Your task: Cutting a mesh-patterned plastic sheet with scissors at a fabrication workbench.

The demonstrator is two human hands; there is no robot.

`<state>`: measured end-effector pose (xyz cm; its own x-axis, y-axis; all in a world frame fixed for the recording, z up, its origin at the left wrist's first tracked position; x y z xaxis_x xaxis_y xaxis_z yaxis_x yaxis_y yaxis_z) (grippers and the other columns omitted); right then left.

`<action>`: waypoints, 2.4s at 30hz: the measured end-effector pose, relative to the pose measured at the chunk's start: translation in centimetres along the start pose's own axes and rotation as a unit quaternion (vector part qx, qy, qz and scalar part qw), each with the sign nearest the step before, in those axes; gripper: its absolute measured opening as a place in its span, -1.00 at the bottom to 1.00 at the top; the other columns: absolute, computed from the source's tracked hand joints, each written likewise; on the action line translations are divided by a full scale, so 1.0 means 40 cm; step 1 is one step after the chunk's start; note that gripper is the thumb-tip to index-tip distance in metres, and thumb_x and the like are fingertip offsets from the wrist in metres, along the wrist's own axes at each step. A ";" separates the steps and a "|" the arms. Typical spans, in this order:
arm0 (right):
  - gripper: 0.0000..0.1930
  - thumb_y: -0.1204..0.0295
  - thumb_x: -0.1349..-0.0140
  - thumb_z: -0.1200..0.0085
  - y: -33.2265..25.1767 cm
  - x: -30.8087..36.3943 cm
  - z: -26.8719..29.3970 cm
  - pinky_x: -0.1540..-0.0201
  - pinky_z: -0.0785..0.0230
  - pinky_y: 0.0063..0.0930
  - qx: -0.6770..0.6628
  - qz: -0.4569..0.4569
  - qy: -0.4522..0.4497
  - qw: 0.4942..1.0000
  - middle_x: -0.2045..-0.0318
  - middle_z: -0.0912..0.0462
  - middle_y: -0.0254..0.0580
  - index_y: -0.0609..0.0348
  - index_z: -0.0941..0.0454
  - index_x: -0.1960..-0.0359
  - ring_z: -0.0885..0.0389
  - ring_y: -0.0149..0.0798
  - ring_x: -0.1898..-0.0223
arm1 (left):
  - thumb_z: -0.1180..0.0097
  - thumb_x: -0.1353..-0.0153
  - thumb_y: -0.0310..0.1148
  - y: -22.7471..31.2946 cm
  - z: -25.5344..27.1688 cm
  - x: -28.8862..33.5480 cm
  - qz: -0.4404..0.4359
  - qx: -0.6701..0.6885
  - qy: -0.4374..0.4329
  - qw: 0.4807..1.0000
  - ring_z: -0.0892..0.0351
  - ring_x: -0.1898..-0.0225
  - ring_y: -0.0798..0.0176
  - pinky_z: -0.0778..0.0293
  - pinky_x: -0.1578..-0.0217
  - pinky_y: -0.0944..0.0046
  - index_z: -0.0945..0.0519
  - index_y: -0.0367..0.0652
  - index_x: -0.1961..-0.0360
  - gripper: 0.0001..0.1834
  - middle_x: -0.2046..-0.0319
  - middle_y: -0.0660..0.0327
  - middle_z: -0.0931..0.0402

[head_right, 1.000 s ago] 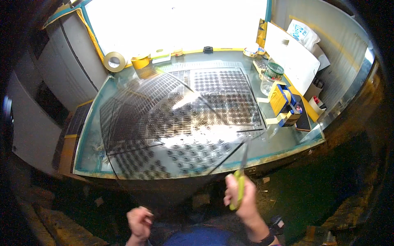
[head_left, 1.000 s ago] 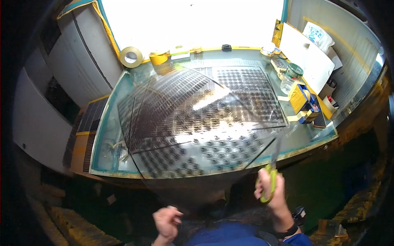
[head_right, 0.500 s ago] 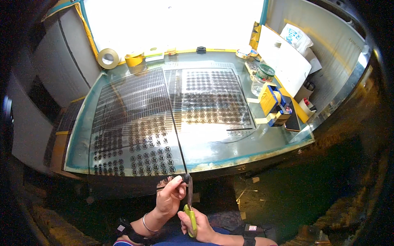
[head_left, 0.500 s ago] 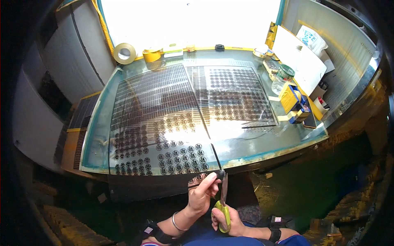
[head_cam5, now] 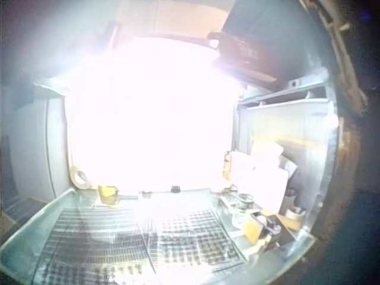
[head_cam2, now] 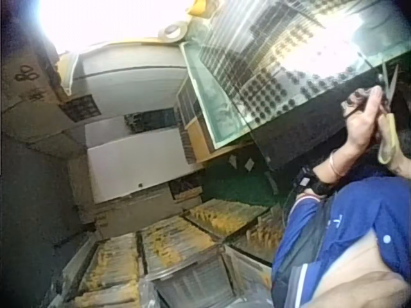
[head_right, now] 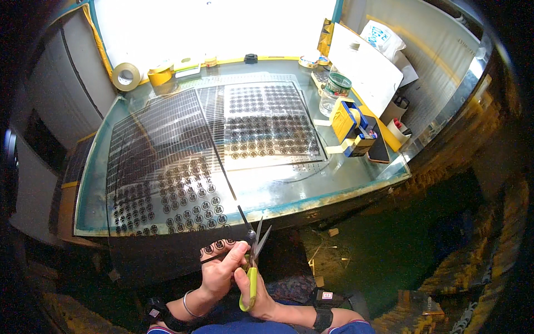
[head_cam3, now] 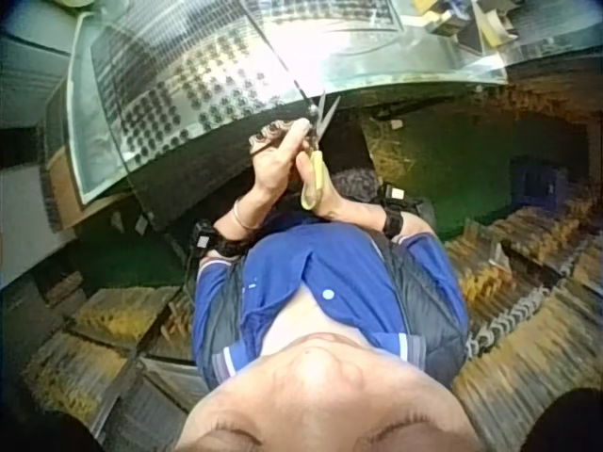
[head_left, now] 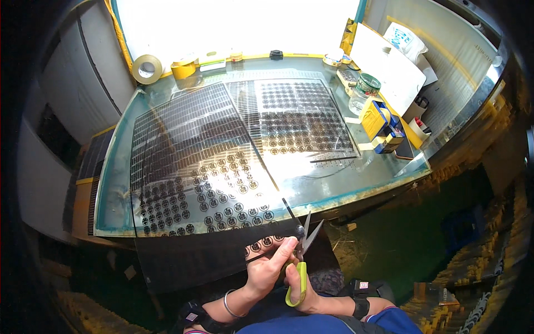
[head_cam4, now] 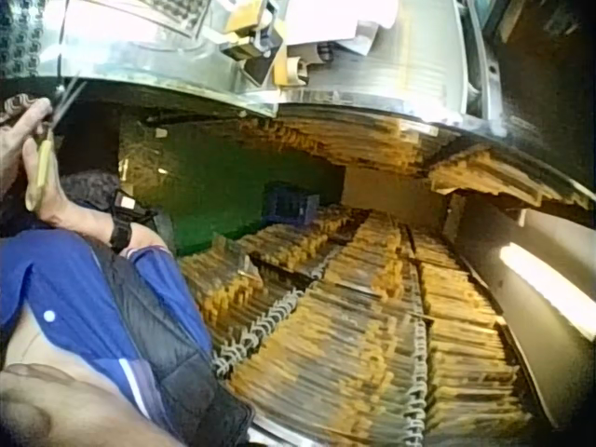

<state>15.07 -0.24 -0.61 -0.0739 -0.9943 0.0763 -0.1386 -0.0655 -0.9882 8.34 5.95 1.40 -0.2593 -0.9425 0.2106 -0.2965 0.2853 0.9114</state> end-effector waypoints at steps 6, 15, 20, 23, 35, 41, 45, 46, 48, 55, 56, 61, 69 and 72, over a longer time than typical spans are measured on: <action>-0.63 0.25 -0.26 0.30 -0.007 -0.006 -0.012 0.09 -0.12 -0.45 -0.019 -0.011 -0.001 1.000 0.22 -0.29 -0.13 0.30 -0.16 0.04 -0.25 -0.29 0.18 | -0.11 -0.08 -0.36 -0.008 0.007 -0.001 0.008 0.004 -0.003 1.000 -0.34 0.65 0.54 -0.23 0.65 0.56 -0.58 -0.25 0.47 -0.85 0.68 0.32 -0.44; -0.60 0.11 -0.26 0.29 0.014 0.000 -0.010 0.22 -0.17 -0.53 -0.031 0.010 -0.008 0.999 0.33 -0.29 -0.25 0.25 -0.20 0.13 -0.25 -0.39 0.31 | -0.10 -0.09 -0.38 -0.026 0.014 0.004 0.073 0.026 -0.041 0.996 -0.35 0.71 0.54 -0.28 0.70 0.54 -0.57 -0.29 0.47 -0.84 0.70 0.33 -0.44; -0.58 0.03 -0.20 0.21 0.044 0.026 -0.021 0.45 -0.23 -0.63 -0.231 -0.065 -0.055 0.969 0.49 -0.27 -0.32 0.19 -0.23 0.25 -0.26 -0.49 0.49 | -0.10 -0.09 -0.35 -0.025 0.032 0.021 0.143 0.055 -0.043 0.987 -0.30 0.77 0.49 -0.23 0.75 0.51 -0.56 -0.27 0.51 -0.82 0.74 0.33 -0.39; -0.49 -0.08 -0.13 0.17 0.075 0.040 -0.015 0.52 -0.22 -0.59 -0.244 -0.124 -0.092 0.957 0.55 -0.25 -0.32 0.22 -0.27 0.32 -0.27 -0.44 0.52 | -0.13 -0.05 -0.38 -0.018 0.057 0.005 0.083 0.044 -0.038 0.995 -0.33 0.69 0.47 -0.25 0.65 0.50 -0.57 -0.23 0.54 -0.86 0.69 0.28 -0.44; -0.66 0.15 -0.21 0.14 0.038 -0.021 0.056 0.44 -0.31 -0.50 -0.255 0.021 0.032 0.966 0.51 -0.31 -0.25 0.24 -0.27 0.35 -0.35 -0.42 0.51 | -0.06 -0.04 -0.49 0.024 0.220 0.051 -0.017 0.074 0.149 0.986 -0.42 0.58 0.44 -0.33 0.60 0.49 -0.49 -0.25 0.56 -0.91 0.56 0.22 -0.49; -0.71 0.20 -0.20 0.16 0.070 -0.053 0.048 0.32 -0.29 -0.48 -0.222 -0.044 0.017 0.974 0.46 -0.32 -0.23 0.20 -0.27 0.31 -0.37 -0.36 0.45 | -0.02 -0.06 -0.54 0.199 0.440 0.180 -0.186 -0.101 0.320 0.923 -0.49 0.39 0.27 -0.46 0.41 0.35 -0.29 -0.24 0.05 -0.61 0.27 0.13 -0.45; -0.91 0.48 -0.17 0.14 0.054 -0.059 0.035 0.44 -0.29 -0.53 -0.235 0.032 -0.014 0.971 0.53 -0.34 -0.26 0.23 -0.30 0.34 -0.39 -0.36 0.50 | 0.16 -0.17 -0.53 0.295 0.503 0.218 -0.225 -0.168 0.310 0.908 -0.51 0.32 0.16 -0.49 0.39 0.27 -0.13 -0.22 -0.08 -0.58 0.13 0.01 -0.41; -0.92 0.45 -0.19 0.17 0.055 -0.056 0.042 0.47 -0.26 -0.58 -0.208 0.054 -0.012 0.977 0.56 -0.29 -0.31 0.19 -0.27 0.39 -0.35 -0.42 0.53 | 0.16 -0.18 -0.53 0.298 0.536 0.222 -0.217 -0.154 0.306 0.914 -0.52 0.34 0.16 -0.49 0.40 0.27 -0.12 -0.23 -0.07 -0.58 0.12 -0.02 -0.41; -0.90 0.43 -0.21 0.20 0.024 -0.056 0.044 0.51 -0.23 -0.62 -0.181 0.078 -0.013 0.980 0.59 -0.25 -0.35 0.16 -0.24 0.43 -0.31 -0.48 0.57 | 0.16 -0.19 -0.52 0.318 0.549 0.224 -0.234 -0.111 0.299 0.918 -0.54 0.43 0.18 -0.47 0.49 0.32 -0.13 -0.26 -0.05 -0.61 0.16 -0.05 -0.45; -0.91 0.48 -0.15 0.13 -0.036 -0.077 0.100 0.48 -0.22 -0.61 0.170 0.291 0.083 0.938 0.59 -0.38 -0.25 0.25 -0.32 0.37 -0.34 -0.44 0.58 | 0.03 -0.10 -0.53 0.357 0.631 0.161 -0.080 -0.158 0.165 0.970 -0.54 0.45 0.19 -0.45 0.49 0.32 -0.28 -0.32 0.00 -0.60 0.25 -0.01 -0.49; -0.87 0.42 -0.12 0.12 -0.028 -0.101 0.120 0.48 -0.27 -0.57 0.020 0.207 0.065 0.976 0.60 -0.37 -0.25 0.24 -0.33 0.41 -0.37 -0.42 0.58 | 0.05 -0.09 -0.53 0.353 0.626 0.133 -0.102 -0.122 0.196 0.968 -0.52 0.48 0.25 -0.47 0.53 0.33 -0.27 -0.29 0.05 -0.64 0.31 0.06 -0.48; -0.85 0.41 -0.07 0.08 -0.135 -0.133 0.171 0.49 -0.32 -0.56 0.006 0.231 0.150 0.961 0.63 -0.39 -0.25 0.26 -0.35 0.49 -0.39 -0.40 0.62 | 0.02 -0.08 -0.53 0.431 0.587 -0.025 -0.144 -0.051 0.184 0.971 -0.49 0.41 0.33 -0.46 0.49 0.36 -0.12 -0.25 -0.11 -0.46 0.26 0.06 -0.48; -0.72 0.40 -0.16 0.08 -0.312 -0.277 0.112 0.22 -0.27 -0.32 0.560 0.326 0.073 0.758 0.31 -0.45 0.05 0.30 -0.35 0.13 -0.43 -0.02 0.30 | -0.08 -0.04 -0.47 0.424 0.710 0.038 -0.320 -0.273 0.324 0.847 -0.45 0.36 0.51 -0.37 0.34 0.51 -0.52 -0.28 0.26 -0.79 0.37 0.26 -0.52; -0.75 0.44 -0.14 0.08 -0.295 -0.345 0.095 0.21 -0.27 -0.33 0.588 0.311 -0.010 0.746 0.31 -0.45 0.04 0.25 -0.36 0.15 -0.43 -0.01 0.28 | -0.04 -0.09 -0.48 0.374 0.825 0.125 -0.401 -0.206 0.429 0.783 -0.45 0.37 0.51 -0.40 0.35 0.48 -0.53 -0.27 0.27 -0.83 0.36 0.26 -0.52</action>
<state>21.49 13.93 9.51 0.2542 -0.8635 -0.4357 0.8803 0.3931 -0.2654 -27.71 11.25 4.43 0.6240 -0.6102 -0.4881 0.3187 -0.3716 0.8720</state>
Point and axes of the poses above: each hand's wrist, its own x-axis away from the middle knuckle, its own z-axis out of the back of the hand, y = z × x, the point moved 6 cm from there along -x, towards the middle knuckle
